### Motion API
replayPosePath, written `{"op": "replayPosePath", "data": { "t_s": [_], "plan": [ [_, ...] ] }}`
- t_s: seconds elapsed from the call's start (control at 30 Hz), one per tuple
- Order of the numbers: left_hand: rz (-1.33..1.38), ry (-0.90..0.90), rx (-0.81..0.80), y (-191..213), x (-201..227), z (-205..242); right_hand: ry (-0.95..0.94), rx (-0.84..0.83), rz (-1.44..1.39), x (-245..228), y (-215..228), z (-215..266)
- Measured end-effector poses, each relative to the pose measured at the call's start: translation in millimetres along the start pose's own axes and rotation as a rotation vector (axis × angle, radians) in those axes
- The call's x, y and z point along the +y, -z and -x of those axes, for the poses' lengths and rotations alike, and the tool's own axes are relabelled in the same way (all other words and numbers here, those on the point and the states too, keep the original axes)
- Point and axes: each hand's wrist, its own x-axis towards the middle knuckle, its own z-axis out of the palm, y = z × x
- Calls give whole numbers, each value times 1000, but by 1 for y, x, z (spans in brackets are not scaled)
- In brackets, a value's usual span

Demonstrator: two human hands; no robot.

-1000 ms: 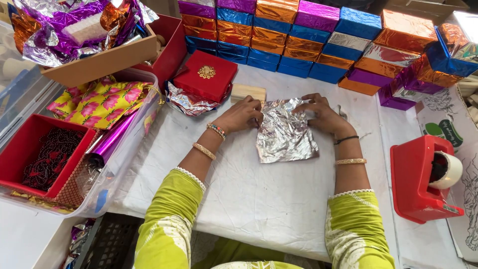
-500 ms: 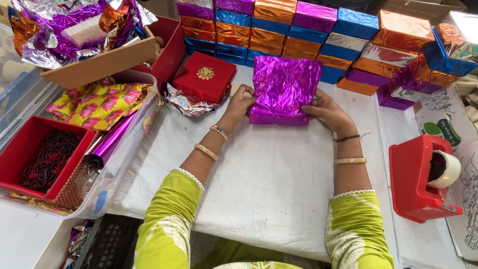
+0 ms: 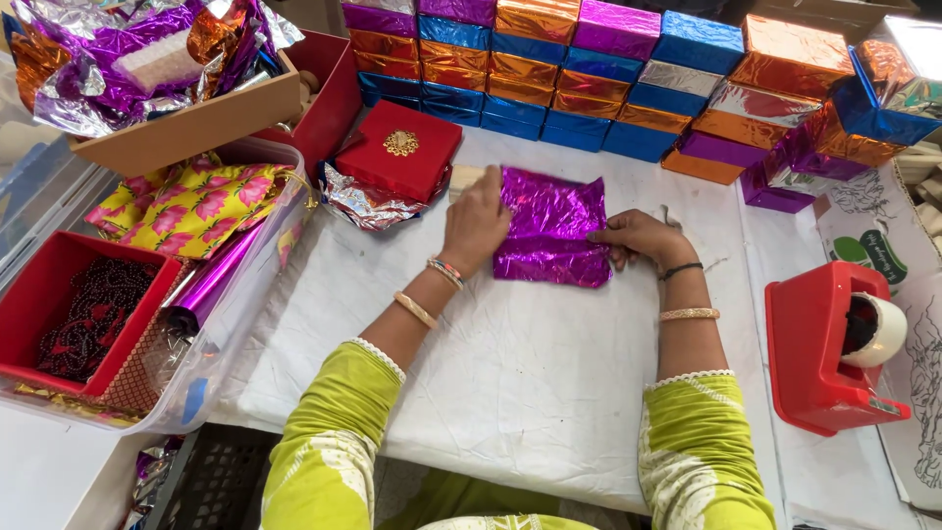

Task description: The person wraps small rectangular boxes with shiny metallic foil sheets in purple, silver, and blue. They fold the foil around each box, tuck the edges, and secure the package with clear tape from a red dispenser. Wrapped boxes are stacked in rows on the table.

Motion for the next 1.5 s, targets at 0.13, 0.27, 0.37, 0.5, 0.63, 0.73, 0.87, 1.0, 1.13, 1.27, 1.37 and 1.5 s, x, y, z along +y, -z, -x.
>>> {"op": "replayPosePath", "data": {
  "t_s": [0.13,0.27,0.37,0.5,0.63,0.73,0.87,1.0,1.13,1.27,1.37,1.5],
  "plan": [
    [58,-280,-83,-24,14,13,-31,-24,50,2,-2,-4],
    [-192,-415,-469,-52,7,34,-50,72,116,-16,-2,11],
    [-191,-408,-564,-57,-5,39,125,339,142,-29,-8,13],
    [-255,-398,-640,-42,8,37,622,647,258,-61,-34,-8],
    [-219,-383,-660,-59,-6,38,804,523,493,-107,-77,-38],
    [-200,-490,-513,-85,-23,43,865,388,631,-122,-97,-80],
    [-253,-490,-502,-76,-18,42,574,241,867,-137,-112,-114],
    [-216,-456,-518,-75,-16,40,478,250,682,-142,-103,-129],
    [-245,-425,-571,-75,-18,36,562,334,215,-147,-77,-112],
    [-197,-397,-562,-76,-24,33,560,366,-46,-164,-56,-29],
    [-153,-381,-553,-67,-23,30,471,323,38,-146,-46,10],
    [-98,-316,-622,-45,-14,22,450,267,259,-93,-39,16]
  ]
}}
